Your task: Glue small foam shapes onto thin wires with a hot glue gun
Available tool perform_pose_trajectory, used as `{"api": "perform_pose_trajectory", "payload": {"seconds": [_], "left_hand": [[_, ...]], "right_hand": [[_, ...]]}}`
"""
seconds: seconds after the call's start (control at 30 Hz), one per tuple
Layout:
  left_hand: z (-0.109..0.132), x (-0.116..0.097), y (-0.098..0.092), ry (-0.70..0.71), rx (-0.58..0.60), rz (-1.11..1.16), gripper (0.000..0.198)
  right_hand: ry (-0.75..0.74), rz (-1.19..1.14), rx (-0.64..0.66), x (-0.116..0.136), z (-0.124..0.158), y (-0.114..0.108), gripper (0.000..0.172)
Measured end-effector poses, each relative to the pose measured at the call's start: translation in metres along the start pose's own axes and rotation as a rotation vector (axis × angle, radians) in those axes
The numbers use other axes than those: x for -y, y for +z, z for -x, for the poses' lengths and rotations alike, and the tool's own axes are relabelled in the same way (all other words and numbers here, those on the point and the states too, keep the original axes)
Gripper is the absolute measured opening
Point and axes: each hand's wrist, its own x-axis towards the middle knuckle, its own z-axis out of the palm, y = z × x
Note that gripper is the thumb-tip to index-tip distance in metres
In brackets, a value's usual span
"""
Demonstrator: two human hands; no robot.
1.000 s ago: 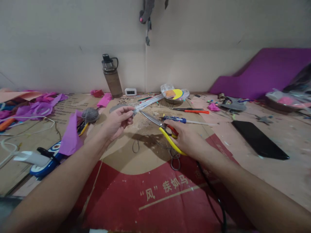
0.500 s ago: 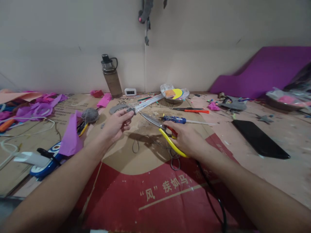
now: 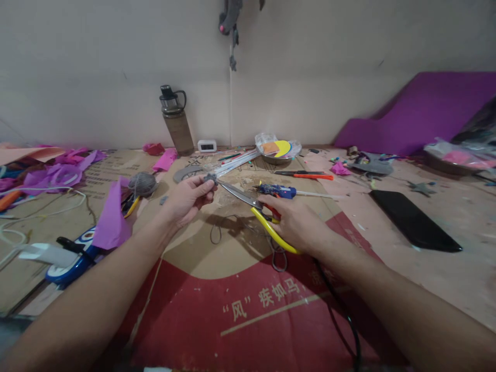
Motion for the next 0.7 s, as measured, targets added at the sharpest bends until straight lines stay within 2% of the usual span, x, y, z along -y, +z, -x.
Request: {"api": "perform_pose_trajectory", "payload": {"seconds": [0.3, 0.7], "left_hand": [[0.0002, -0.0002, -0.0008, 0.009, 0.026, -0.038, 0.018], [0.0002, 0.0040, -0.0010, -0.020, 0.020, 0.068, 0.018]], "right_hand": [[0.006, 0.010, 0.009, 0.0031, 0.0007, -0.0022, 0.028], [0.050, -0.005, 0.032, 0.0074, 0.0012, -0.0031, 0.026]]}}
